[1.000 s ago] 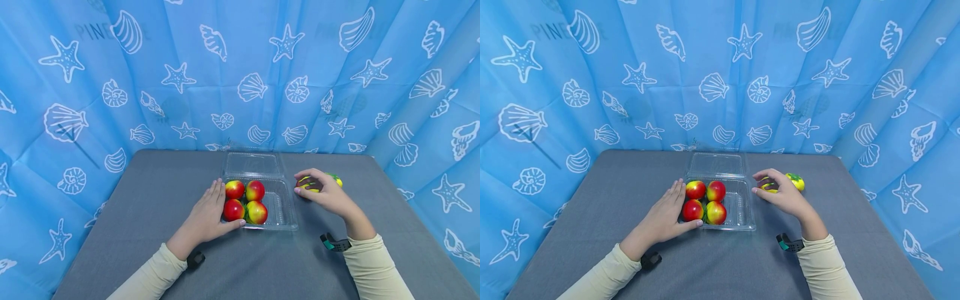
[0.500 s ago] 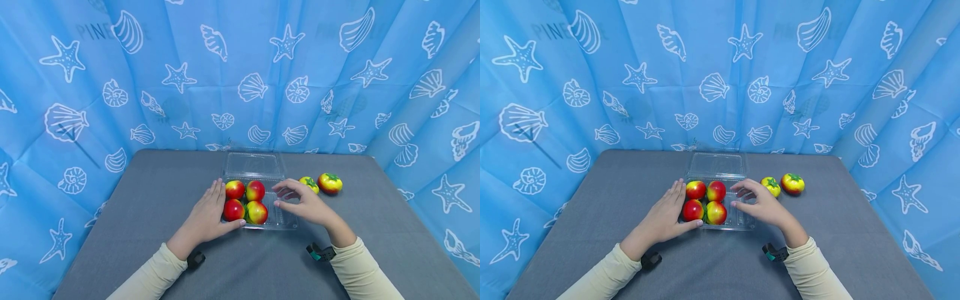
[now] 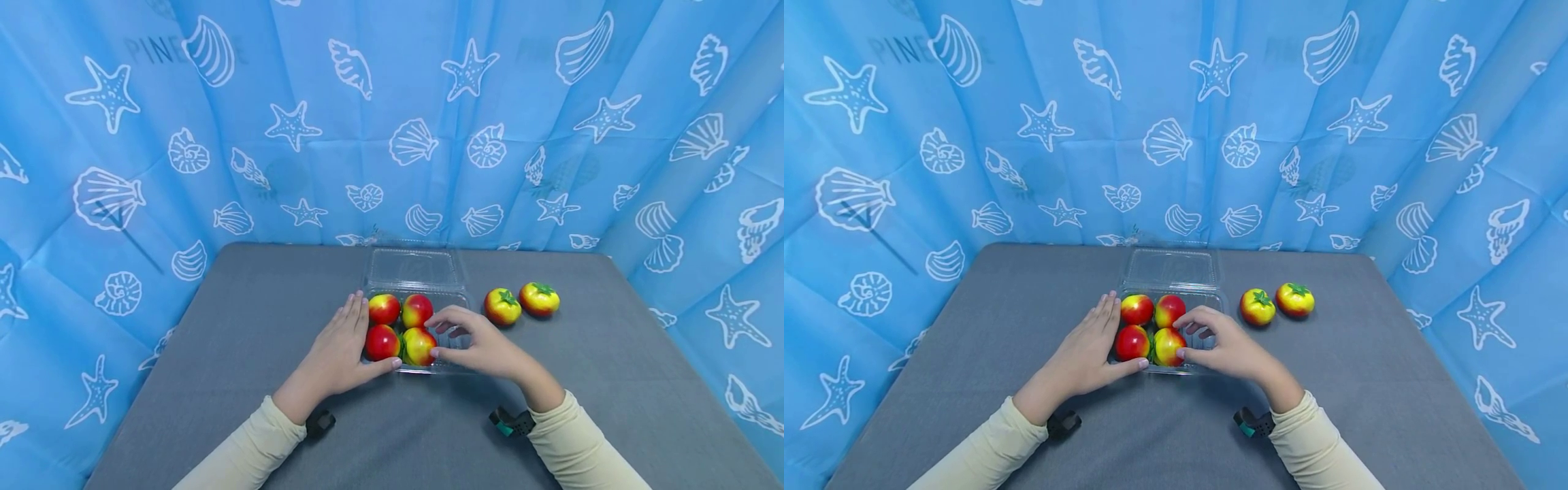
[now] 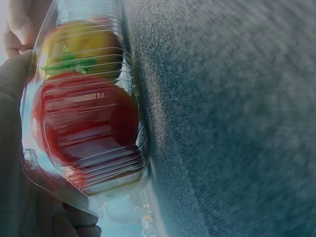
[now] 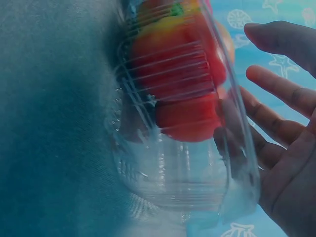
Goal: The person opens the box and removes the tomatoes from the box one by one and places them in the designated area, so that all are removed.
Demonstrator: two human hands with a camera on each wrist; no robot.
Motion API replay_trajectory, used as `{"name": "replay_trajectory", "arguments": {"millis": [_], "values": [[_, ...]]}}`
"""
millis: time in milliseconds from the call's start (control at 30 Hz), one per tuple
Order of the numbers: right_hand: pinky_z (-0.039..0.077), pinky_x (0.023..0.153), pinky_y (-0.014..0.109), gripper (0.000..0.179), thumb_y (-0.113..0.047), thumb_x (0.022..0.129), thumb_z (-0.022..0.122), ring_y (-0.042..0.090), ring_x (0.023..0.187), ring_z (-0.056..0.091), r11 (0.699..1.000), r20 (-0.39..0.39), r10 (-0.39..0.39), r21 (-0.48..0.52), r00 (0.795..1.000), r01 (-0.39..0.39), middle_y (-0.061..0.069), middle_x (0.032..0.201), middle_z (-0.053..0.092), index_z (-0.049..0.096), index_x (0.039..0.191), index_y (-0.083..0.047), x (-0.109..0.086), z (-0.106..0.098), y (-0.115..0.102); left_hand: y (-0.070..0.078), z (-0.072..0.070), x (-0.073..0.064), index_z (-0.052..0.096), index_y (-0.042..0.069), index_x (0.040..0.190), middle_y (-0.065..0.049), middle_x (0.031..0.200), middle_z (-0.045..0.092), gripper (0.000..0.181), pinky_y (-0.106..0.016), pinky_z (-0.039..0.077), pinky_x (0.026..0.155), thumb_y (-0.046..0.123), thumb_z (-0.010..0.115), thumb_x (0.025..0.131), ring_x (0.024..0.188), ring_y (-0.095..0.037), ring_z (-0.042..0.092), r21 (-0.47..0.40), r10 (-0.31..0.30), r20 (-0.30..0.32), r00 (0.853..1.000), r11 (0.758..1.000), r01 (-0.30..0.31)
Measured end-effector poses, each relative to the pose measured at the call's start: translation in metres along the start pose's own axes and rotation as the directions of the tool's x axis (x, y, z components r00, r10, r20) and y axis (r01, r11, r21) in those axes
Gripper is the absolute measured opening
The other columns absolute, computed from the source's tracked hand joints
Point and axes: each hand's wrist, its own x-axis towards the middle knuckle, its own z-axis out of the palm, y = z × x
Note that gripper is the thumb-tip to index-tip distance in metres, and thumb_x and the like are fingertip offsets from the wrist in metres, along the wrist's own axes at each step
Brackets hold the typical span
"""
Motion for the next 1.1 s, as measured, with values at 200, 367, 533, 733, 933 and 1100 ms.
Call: {"name": "replay_trajectory", "arguments": {"millis": [200,367,533,733,933,1100], "values": [[0.060,0.098,0.050,0.042,-0.024,0.093,0.084,0.017,0.113,0.066,1.000,0.020,0.014,-0.019,1.000,-0.013,-0.004,0.131,0.069,0.068,0.132,-0.019,0.0010,0.0054,0.0020,0.0001,0.0004,0.0003,0.015,0.007,0.171,-0.012,0.180,0.012,0.119,-0.052,0.027,0.132,0.088,0.049,0.089,0.167,-0.035,0.014,0.012,0.001,0.001,1.000,1.000,-0.001],[0.060,0.099,0.050,0.044,-0.026,0.092,0.085,0.014,0.114,0.064,0.998,0.023,0.046,-0.032,0.999,-0.046,-0.006,0.132,0.067,0.068,0.133,-0.023,0.0012,0.0080,0.0010,0.0004,-0.0002,0.0006,0.015,0.007,0.171,-0.012,0.180,0.011,0.119,-0.052,0.026,0.132,0.088,0.049,0.089,0.167,-0.035,0.014,0.005,0.002,0.004,1.000,1.000,-0.002],[0.061,0.094,0.052,0.046,-0.026,0.091,0.086,0.018,0.115,0.063,0.998,0.022,0.054,-0.046,0.998,-0.053,-0.003,0.131,0.067,0.068,0.133,-0.024,0.0012,0.0099,0.0020,-0.0003,0.0003,0.0013,0.015,0.007,0.171,-0.012,0.180,0.011,0.119,-0.052,0.027,0.131,0.088,0.049,0.090,0.167,-0.035,0.014,0.010,0.006,0.001,1.000,1.000,-0.006],[0.060,0.096,0.052,0.045,-0.024,0.091,0.086,0.016,0.114,0.063,0.998,0.013,0.036,-0.047,0.999,-0.035,-0.003,0.131,0.066,0.067,0.132,-0.022,0.0016,0.0109,0.0051,-0.0002,0.0005,0.0009,0.016,0.007,0.170,-0.012,0.180,0.010,0.120,-0.052,0.027,0.131,0.089,0.048,0.089,0.167,-0.035,0.013,0.012,0.006,0.001,1.000,1.000,-0.006],[0.060,0.098,0.053,0.043,-0.020,0.091,0.086,0.015,0.112,0.064,0.999,0.005,0.019,-0.034,1.000,-0.019,-0.003,0.130,0.067,0.067,0.130,-0.020,0.0021,0.0099,0.0060,0.0009,-0.0006,0.0006,0.016,0.007,0.170,-0.012,0.180,0.011,0.120,-0.052,0.027,0.132,0.088,0.049,0.089,0.167,-0.035,0.013,0.007,-0.001,0.008,1.000,1.000,0.001],[0.060,0.098,0.052,0.042,-0.020,0.091,0.086,0.016,0.111,0.064,1.000,0.011,0.017,-0.023,1.000,-0.017,-0.002,0.129,0.067,0.067,0.129,-0.019,0.0024,0.0088,0.0069,0.0010,-0.0012,0.0003,0.015,0.007,0.170,-0.012,0.180,0.010,0.120,-0.051,0.026,0.132,0.089,0.048,0.089,0.167,-0.035,0.013,0.006,-0.002,0.013,1.000,1.000,0.002]]}}
